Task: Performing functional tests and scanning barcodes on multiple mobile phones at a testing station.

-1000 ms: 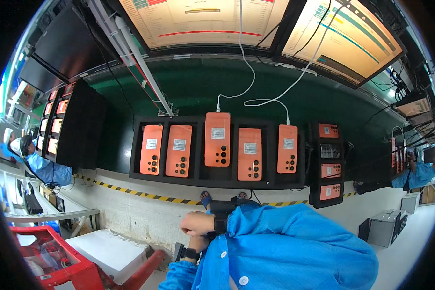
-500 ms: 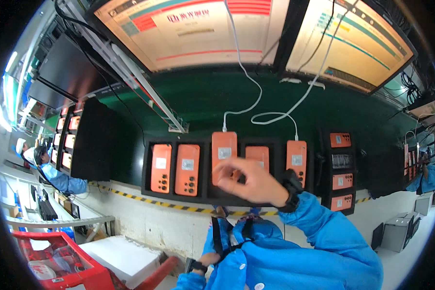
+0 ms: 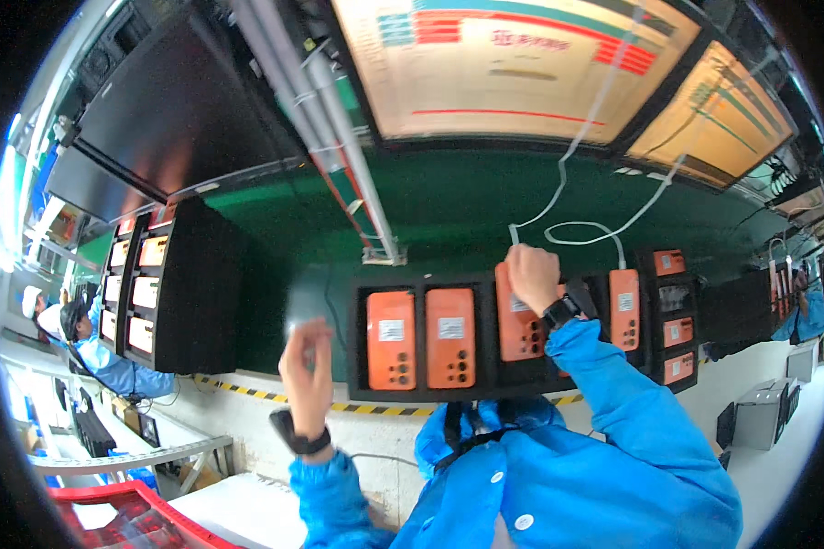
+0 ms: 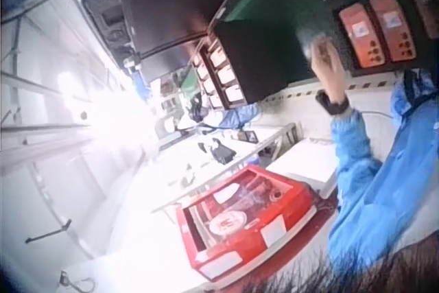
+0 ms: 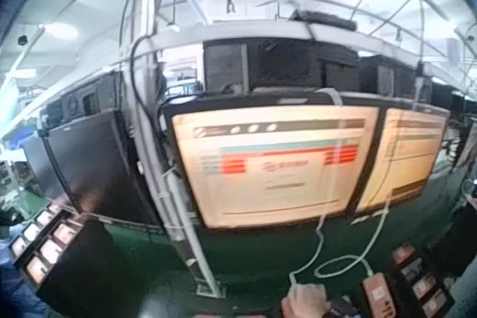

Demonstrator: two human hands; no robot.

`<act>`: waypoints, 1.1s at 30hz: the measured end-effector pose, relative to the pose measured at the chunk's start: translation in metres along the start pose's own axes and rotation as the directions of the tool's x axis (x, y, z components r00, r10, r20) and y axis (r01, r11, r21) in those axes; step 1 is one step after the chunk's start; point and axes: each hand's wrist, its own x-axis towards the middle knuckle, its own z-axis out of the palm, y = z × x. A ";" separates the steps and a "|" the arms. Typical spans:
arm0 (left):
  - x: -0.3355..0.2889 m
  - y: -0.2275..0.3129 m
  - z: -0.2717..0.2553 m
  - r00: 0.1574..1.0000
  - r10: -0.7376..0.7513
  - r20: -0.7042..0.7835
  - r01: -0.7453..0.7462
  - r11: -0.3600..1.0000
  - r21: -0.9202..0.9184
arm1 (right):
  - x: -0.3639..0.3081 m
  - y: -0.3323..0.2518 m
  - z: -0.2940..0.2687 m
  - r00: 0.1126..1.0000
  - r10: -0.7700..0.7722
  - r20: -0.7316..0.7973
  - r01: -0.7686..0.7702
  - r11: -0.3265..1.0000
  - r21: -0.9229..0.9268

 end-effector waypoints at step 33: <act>-0.066 0.053 0.013 0.739 -0.479 0.475 0.659 0.660 -0.360 | -0.060 0.002 -0.082 0.874 0.265 0.408 -0.290 -0.391 0.874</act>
